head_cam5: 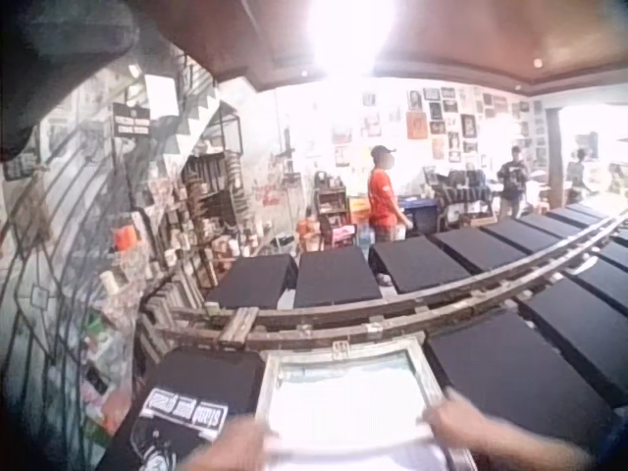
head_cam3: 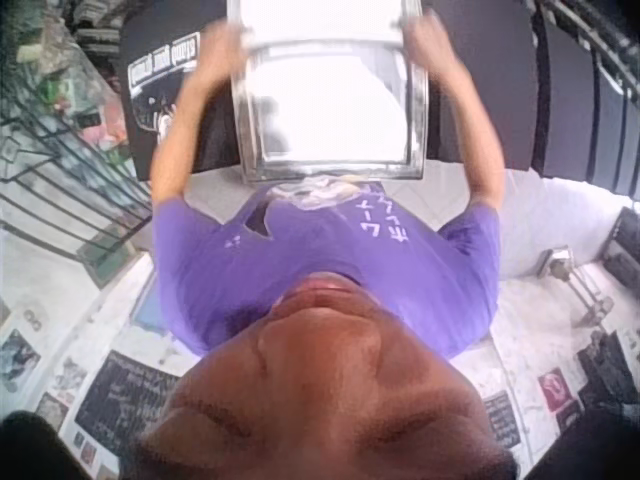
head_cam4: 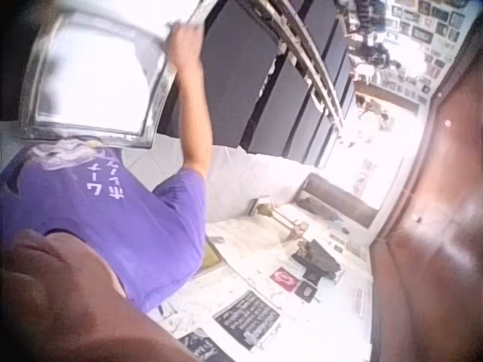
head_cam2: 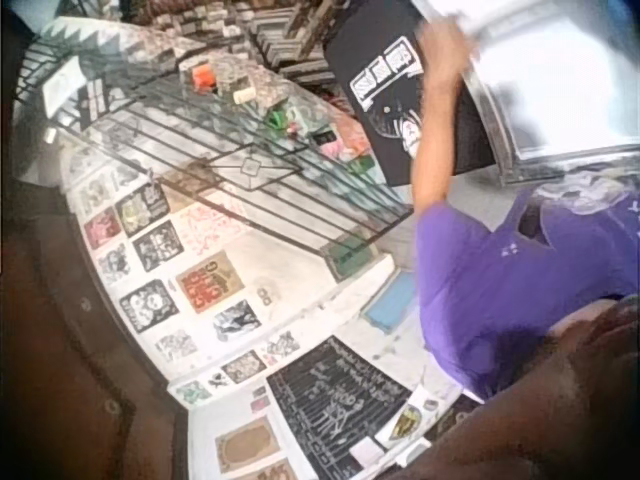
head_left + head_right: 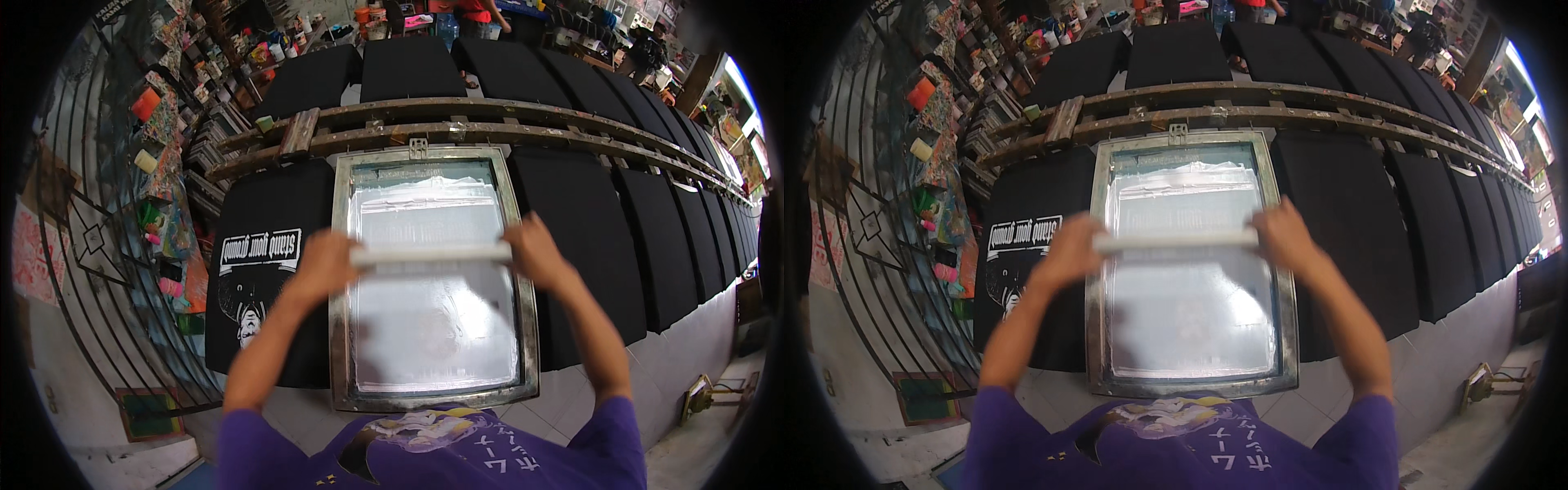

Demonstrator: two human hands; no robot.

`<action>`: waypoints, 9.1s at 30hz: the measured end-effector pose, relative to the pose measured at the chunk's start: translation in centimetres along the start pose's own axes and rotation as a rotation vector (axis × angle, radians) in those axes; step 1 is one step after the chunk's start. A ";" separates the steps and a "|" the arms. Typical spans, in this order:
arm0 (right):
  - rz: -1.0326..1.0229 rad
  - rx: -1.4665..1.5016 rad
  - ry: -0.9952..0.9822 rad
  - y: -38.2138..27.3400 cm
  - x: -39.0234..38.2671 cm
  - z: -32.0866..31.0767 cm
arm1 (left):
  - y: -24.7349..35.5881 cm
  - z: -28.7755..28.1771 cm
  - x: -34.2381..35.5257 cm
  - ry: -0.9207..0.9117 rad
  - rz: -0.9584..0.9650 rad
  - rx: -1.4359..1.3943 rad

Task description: The person carries a screen printing frame to a drying rack, retrieves a squeegee, and repeatedly prints a white graphic onto a series of black t-shirts. They pull the squeegee across the screen to transfer ink, then lift the screen to reveal the printed design before moving to the next shirt.

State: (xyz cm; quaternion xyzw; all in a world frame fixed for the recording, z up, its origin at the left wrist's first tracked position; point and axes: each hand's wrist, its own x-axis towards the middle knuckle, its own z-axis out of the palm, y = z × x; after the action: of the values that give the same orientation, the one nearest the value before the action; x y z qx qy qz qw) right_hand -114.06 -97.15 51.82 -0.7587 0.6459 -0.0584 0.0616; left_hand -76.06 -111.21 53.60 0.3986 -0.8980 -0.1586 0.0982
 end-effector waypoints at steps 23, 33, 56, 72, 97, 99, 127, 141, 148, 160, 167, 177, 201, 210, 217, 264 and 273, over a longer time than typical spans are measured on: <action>0.072 0.239 0.415 -13.6 -27.1 10.2 | 3.1 14.1 -28.7 0.486 -0.156 -0.292; 1.031 0.558 0.186 -9.6 -25.1 13.0 | 0.3 17.2 -30.9 0.267 -0.903 -0.647; 1.022 0.801 0.690 -5.2 -26.6 15.7 | 4.4 16.8 -25.1 0.570 -0.698 -0.730; 1.199 0.630 0.932 18.6 -64.2 11.3 | 40.1 33.1 -19.2 0.370 -0.598 -1.192; 1.008 0.860 0.729 30.7 -45.4 6.5 | 40.7 32.5 -9.2 0.611 -0.789 -0.959; 1.012 0.836 0.692 30.2 -45.0 5.8 | 40.8 31.9 -9.3 0.588 -0.828 -0.938; 1.064 0.961 0.718 33.5 -44.7 6.0 | 41.5 32.4 -5.9 0.528 -0.895 -0.930; 0.948 0.952 0.720 33.3 -44.7 8.2 | 41.5 34.2 -5.3 0.533 -0.958 -0.667; 0.916 0.923 0.596 34.3 -45.3 8.1 | 42.0 33.6 -5.1 0.579 -0.883 -0.662; -0.229 0.424 -0.044 24.8 -46.8 -1.8 | 41.0 34.7 -5.6 0.655 -1.004 -0.714; -0.243 0.167 -0.065 23.6 -46.7 0.6 | 40.4 35.5 -5.8 0.638 -0.881 -0.625; -0.151 0.175 -0.057 23.9 -44.1 -1.7 | 42.9 30.0 -7.2 0.592 -0.614 -0.904; 0.134 0.059 0.191 28.0 -43.5 0.3 | 46.2 26.1 -2.8 -0.091 0.202 0.002; 0.085 -0.031 0.386 38.1 -26.5 -2.5 | 41.1 21.4 14.9 0.093 0.035 0.044; 0.130 -0.205 0.365 47.9 -7.5 -1.3 | 33.1 24.4 33.8 0.277 0.060 0.123; 0.178 0.039 0.176 25.4 -48.5 0.2 | 49.1 28.7 -9.6 0.143 0.057 -0.128; 0.144 0.067 0.224 28.8 -43.7 -0.7 | 47.9 27.4 -4.2 0.124 0.001 -0.155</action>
State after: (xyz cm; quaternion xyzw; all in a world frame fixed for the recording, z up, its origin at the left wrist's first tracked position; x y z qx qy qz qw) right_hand -149.13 -58.62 47.20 -0.6967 0.6990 -0.1598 0.0184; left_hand -114.36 -72.13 45.27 0.3982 -0.8756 -0.2025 0.1840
